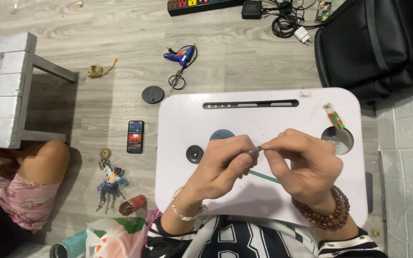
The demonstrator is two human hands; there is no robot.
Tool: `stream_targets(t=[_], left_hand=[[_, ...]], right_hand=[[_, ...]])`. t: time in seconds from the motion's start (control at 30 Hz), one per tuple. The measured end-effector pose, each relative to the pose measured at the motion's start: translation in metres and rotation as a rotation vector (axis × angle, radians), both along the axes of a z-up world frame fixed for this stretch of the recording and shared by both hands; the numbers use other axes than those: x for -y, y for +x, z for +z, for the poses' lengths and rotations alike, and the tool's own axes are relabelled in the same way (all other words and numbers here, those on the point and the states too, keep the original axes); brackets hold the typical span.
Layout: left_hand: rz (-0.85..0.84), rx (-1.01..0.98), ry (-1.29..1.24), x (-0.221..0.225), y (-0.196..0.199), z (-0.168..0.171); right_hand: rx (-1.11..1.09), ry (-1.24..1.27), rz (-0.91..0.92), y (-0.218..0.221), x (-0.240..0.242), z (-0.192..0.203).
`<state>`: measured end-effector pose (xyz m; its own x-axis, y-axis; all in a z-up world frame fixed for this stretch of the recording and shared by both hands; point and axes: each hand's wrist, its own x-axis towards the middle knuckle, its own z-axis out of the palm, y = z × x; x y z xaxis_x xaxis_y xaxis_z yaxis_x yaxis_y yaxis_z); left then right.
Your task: The person is inspecting a motor rotor and then performing assembly or repair work on a white power adapter.
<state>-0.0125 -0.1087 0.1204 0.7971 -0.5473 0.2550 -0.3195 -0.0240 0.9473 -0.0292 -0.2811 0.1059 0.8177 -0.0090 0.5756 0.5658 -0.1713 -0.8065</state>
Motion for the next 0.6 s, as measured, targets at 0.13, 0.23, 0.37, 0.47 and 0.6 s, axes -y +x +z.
stream_targets(t=[0.13, 0.23, 0.37, 0.47, 0.6], left_hand=[[0.027, -0.008, -0.012, 0.002, 0.007, -0.003], [0.023, -0.109, -0.132, 0.001, 0.012, -0.014], [0.060, 0.005, -0.093, 0.000, 0.017, -0.022], [0.077, 0.048, -0.091, 0.000, 0.024, -0.022], [0.061, 0.025, -0.091, -0.003, 0.026, -0.036]], right_hand=[[-0.011, 0.040, -0.047, 0.004, -0.008, 0.000], [-0.075, 0.136, -0.070, 0.007, -0.012, -0.006], [-0.079, 0.098, -0.064, 0.010, -0.013, -0.004], [-0.095, 0.068, -0.091, 0.016, -0.014, -0.007], [-0.126, 0.036, -0.094, 0.019, -0.016, -0.012]])
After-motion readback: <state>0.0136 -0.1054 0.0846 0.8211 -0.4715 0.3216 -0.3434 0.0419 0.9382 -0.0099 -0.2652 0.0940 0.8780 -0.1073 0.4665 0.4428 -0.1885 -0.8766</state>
